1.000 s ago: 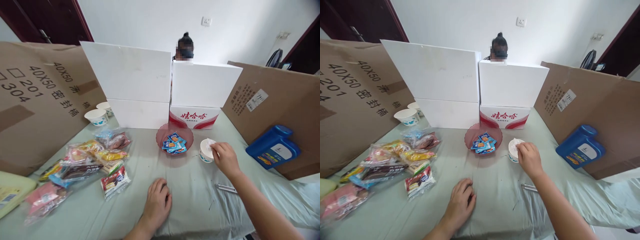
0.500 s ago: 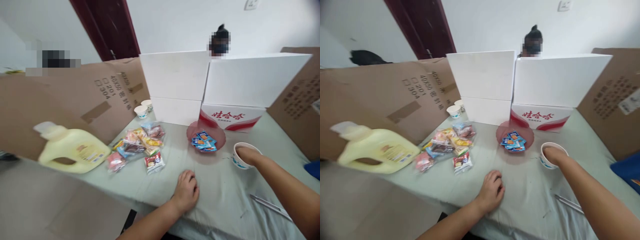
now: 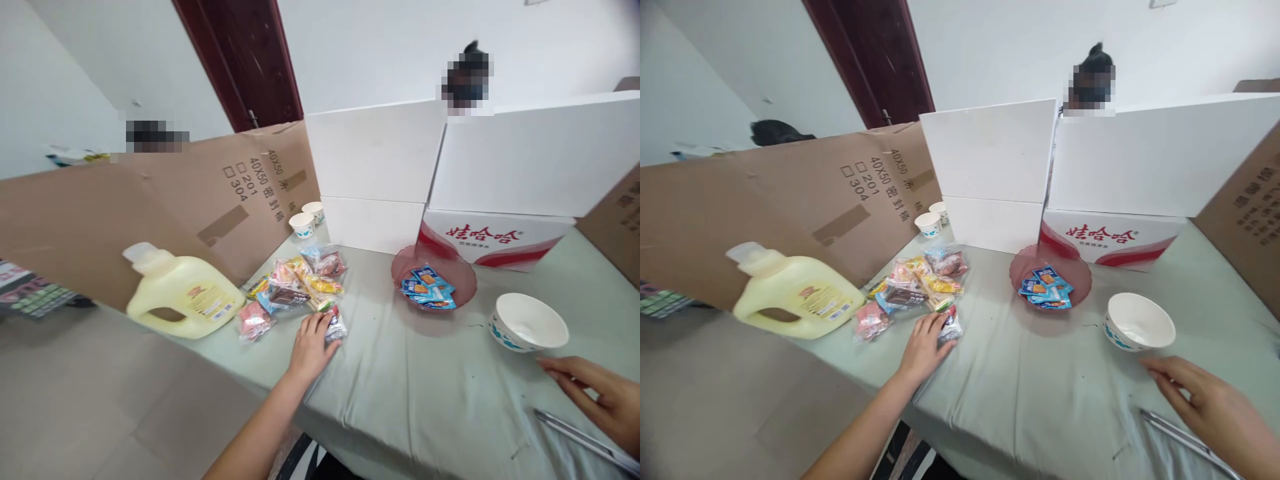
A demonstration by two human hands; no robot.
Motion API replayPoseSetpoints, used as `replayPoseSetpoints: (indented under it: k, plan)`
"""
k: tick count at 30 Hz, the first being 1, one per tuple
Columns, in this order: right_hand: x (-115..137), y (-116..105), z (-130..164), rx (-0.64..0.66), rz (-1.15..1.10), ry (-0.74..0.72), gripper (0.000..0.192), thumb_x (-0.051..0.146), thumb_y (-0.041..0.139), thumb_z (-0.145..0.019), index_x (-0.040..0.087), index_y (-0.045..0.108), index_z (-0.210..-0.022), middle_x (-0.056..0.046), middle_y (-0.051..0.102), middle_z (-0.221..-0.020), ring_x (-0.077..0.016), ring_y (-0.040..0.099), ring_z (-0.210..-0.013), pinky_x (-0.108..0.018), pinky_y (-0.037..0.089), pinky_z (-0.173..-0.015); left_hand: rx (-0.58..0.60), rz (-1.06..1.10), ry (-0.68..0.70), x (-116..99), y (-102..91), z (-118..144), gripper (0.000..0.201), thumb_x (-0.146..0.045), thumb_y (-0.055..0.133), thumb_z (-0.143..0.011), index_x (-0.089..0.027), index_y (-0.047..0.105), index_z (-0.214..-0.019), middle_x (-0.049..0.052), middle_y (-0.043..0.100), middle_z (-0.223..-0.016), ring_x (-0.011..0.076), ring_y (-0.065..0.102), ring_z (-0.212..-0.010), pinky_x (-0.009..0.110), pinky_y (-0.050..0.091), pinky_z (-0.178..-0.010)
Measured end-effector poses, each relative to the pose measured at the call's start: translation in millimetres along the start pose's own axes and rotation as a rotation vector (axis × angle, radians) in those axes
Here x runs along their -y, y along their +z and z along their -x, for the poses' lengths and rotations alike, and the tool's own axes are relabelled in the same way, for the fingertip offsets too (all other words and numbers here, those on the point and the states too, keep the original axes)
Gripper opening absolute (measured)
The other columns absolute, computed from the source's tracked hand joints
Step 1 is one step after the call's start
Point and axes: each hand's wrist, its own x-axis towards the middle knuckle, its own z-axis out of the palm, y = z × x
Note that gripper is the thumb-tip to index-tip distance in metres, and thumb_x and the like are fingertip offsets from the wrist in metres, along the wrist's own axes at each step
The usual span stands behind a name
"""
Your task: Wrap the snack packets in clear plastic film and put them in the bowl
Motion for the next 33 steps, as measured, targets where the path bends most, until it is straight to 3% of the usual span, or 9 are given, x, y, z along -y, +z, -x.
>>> replayPoseSetpoints:
  k: [2, 5, 10, 13, 16, 20, 26, 30, 33]
  plan:
    - [16.0, -0.1, 27.1, 0.185, 0.0, 0.034, 0.035, 0.064, 0.051, -0.085, 0.037, 0.071, -0.095, -0.01, 0.073, -0.099, -0.0212, 0.07, -0.08, -0.034, 0.055, -0.067, -0.017, 0.052, -0.019, -5.0, 0.3, -5.0, 0.041, -0.022, 0.059, -0.078, -0.02, 0.06, -0.119, 0.011, 0.063, -0.116, 0.0301, 0.055, -0.108, 0.045, 0.045, -0.095]
    - [27.6, -0.2, 56.4, 0.218, 0.08, 0.083, 0.036, 0.057, 0.045, -0.09, 0.032, 0.07, -0.098, -0.009, 0.071, -0.102, -0.0245, 0.069, -0.09, -0.04, 0.056, -0.079, 0.04, 0.293, -0.117, -25.5, -5.3, -15.6, 0.032, -0.03, 0.054, -0.083, -0.02, 0.062, -0.113, 0.008, 0.068, -0.105, 0.0269, 0.061, -0.095, 0.039, 0.048, -0.086]
    - [31.1, 3.9, 80.6, 0.235, 0.179, 0.093, 0.031, 0.044, 0.046, -0.092, 0.029, 0.068, -0.107, -0.006, 0.069, -0.104, -0.0232, 0.065, -0.094, -0.04, 0.055, -0.083, 0.661, 0.952, -0.114, -95.3, -2.1, -32.9, 0.037, -0.048, 0.055, -0.085, -0.015, 0.064, -0.1, 0.002, 0.067, -0.078, 0.015, 0.058, -0.063, 0.022, 0.044, -0.056]
    - [36.1, 8.1, 83.0, 0.224, 0.185, 0.089, 0.03, 0.037, 0.042, -0.094, 0.028, 0.067, -0.109, -0.006, 0.068, -0.101, -0.0219, 0.064, -0.093, -0.038, 0.054, -0.082, 0.863, 0.883, 0.02, -138.8, 16.4, -39.1, 0.028, -0.04, 0.061, -0.081, -0.015, 0.067, -0.091, 0.001, 0.067, -0.077, 0.0152, 0.059, -0.066, 0.023, 0.045, -0.059]
    - [38.8, 10.6, 83.7, 0.203, 0.198, 0.085, 0.031, 0.035, 0.04, -0.095, 0.027, 0.066, -0.109, -0.006, 0.067, -0.098, -0.0218, 0.064, -0.091, -0.039, 0.054, -0.082, 0.582, 0.605, 0.151, -159.0, 33.0, -39.4, 0.021, -0.032, 0.065, -0.079, -0.016, 0.068, -0.094, 0.006, 0.068, -0.094, 0.0232, 0.061, -0.089, 0.035, 0.049, -0.08]
    - [47.3, 11.8, 83.3, 0.174, 0.191, 0.085, 0.031, 0.035, 0.038, -0.096, 0.027, 0.065, -0.109, -0.007, 0.066, -0.099, -0.0215, 0.065, -0.089, -0.037, 0.055, -0.078, 0.143, 0.465, 0.257, -148.5, 35.3, -25.5, 0.024, -0.029, 0.056, -0.089, -0.017, 0.063, -0.108, 0.012, 0.061, -0.11, 0.0271, 0.055, -0.104, 0.044, 0.047, -0.091]
    - [118.0, 31.1, 46.0, 0.178, 0.067, -0.071, 0.04, 0.016, 0.034, -0.093, 0.025, 0.053, -0.128, -0.008, 0.06, -0.113, -0.0175, 0.065, -0.091, -0.029, 0.055, -0.074, 0.132, 0.512, 0.473, -135.4, 35.1, 5.3, 0.021, -0.02, 0.057, -0.088, -0.019, 0.061, -0.108, 0.011, 0.058, -0.109, 0.0241, 0.055, -0.102, 0.041, 0.05, -0.089]
    - [176.0, 58.6, 8.1, 0.277, 0.15, -0.284, 0.051, 0.001, 0.039, -0.082, 0.022, 0.054, -0.127, -0.009, 0.062, -0.107, -0.0192, 0.064, -0.085, -0.03, 0.052, -0.072, 0.109, 0.563, 0.443, -139.0, 45.6, 10.9, 0.02, -0.018, 0.056, -0.087, -0.019, 0.061, -0.106, 0.011, 0.059, -0.106, 0.0233, 0.057, -0.102, 0.039, 0.052, -0.088]
    - [189.0, 70.6, -5.5, 0.336, 0.234, -0.306, 0.048, -0.001, 0.046, -0.077, 0.021, 0.06, -0.117, -0.006, 0.064, -0.094, -0.0193, 0.063, -0.078, -0.028, 0.049, -0.066, 0.118, 0.583, 0.456, -137.7, 47.8, 9.3, 0.018, -0.017, 0.055, -0.087, -0.019, 0.061, -0.104, 0.011, 0.062, -0.106, 0.024, 0.058, -0.106, 0.042, 0.051, -0.092]
